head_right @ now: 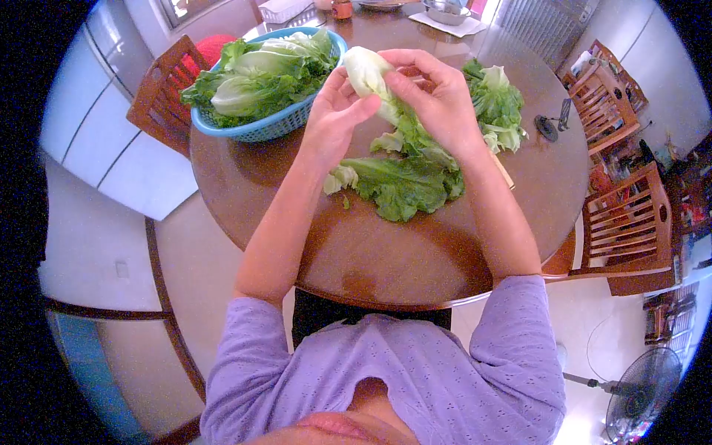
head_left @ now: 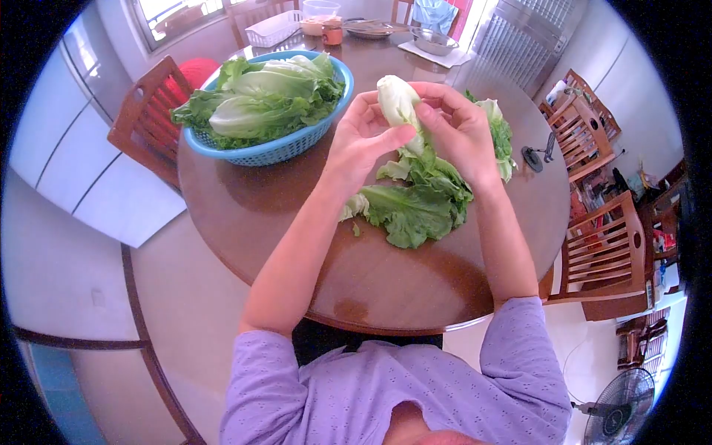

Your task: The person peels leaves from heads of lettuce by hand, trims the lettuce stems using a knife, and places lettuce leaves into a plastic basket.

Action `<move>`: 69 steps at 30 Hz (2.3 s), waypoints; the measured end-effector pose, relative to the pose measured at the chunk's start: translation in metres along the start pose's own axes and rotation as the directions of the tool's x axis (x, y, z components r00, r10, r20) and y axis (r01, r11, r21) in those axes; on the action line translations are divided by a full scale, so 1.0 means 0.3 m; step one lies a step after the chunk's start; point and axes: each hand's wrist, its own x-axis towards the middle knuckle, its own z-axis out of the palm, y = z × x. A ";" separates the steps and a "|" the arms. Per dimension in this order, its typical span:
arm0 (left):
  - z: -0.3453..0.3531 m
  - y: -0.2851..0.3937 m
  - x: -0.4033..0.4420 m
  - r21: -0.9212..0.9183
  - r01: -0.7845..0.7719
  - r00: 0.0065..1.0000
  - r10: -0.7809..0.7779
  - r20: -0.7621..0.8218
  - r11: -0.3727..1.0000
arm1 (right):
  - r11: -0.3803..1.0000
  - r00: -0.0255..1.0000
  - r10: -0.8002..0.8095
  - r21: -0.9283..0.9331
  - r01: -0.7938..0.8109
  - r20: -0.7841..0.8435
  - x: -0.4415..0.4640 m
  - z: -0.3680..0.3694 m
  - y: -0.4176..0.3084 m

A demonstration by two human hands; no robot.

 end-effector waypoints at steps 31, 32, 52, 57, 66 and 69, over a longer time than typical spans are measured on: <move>-0.011 0.012 -0.007 0.091 0.046 0.996 -0.053 0.075 0.995 | 0.998 0.999 0.013 0.067 -0.016 0.036 -0.004 0.001 -0.076; -0.005 0.018 -0.014 0.107 0.063 0.993 -0.072 0.089 0.992 | 0.998 0.999 -0.007 0.066 0.004 0.044 -0.004 -0.002 -0.081; 0.001 0.038 -0.017 0.038 0.106 0.982 -0.111 0.151 0.994 | 0.991 0.991 -0.131 -0.032 0.132 0.018 -0.011 0.007 -0.071; -0.007 0.034 -0.016 -0.060 0.126 0.978 -0.114 0.174 0.990 | 0.961 0.966 -0.257 -0.105 0.258 0.019 -0.007 0.008 -0.063; -0.003 0.027 -0.008 -0.006 0.052 0.987 -0.051 0.154 0.999 | 0.968 0.976 -0.211 -0.154 0.199 -0.062 -0.017 0.019 -0.077; -0.007 0.035 -0.014 -0.051 0.134 0.981 -0.125 0.151 0.990 | 0.987 0.992 -0.106 -0.130 0.096 -0.074 -0.020 0.021 -0.080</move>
